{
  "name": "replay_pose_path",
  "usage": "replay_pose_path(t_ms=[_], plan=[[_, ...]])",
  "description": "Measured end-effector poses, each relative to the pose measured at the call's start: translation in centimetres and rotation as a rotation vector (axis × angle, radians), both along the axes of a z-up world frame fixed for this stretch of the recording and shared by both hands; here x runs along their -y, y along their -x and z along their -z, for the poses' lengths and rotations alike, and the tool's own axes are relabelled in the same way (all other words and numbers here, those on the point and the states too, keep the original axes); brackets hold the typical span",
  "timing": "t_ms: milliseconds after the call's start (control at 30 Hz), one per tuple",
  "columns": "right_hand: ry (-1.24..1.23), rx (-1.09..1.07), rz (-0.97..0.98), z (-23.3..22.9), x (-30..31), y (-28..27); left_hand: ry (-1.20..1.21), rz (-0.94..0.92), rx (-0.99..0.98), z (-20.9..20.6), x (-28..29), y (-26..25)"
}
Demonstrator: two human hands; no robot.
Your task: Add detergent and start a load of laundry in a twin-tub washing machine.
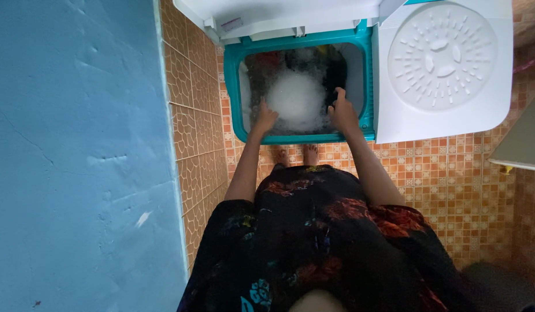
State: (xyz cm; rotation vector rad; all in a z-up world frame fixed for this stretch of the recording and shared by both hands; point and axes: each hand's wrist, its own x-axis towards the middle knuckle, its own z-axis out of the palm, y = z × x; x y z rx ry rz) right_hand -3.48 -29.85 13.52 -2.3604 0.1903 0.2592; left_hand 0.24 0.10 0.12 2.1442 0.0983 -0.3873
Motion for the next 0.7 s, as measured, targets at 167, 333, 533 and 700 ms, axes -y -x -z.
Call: replay_pose_path(t_ms=[167,333,533,700], plan=[[-0.009,-0.013,0.007,-0.1,-0.1,0.1,-0.039,-0.024,-0.176,0.5,0.1,0.0],[0.0,0.004,0.017,0.1,-0.1,-0.1,0.051,-0.026,0.008,-0.2,0.4,0.2],[0.012,0.142,-0.032,1.2,0.1,0.3,-0.168,-0.015,0.016,-6.9,0.7,1.2],[0.304,0.386,-0.117,-0.7,-0.4,1.3,-0.116,0.071,0.292,-9.6,2.0,2.3]])
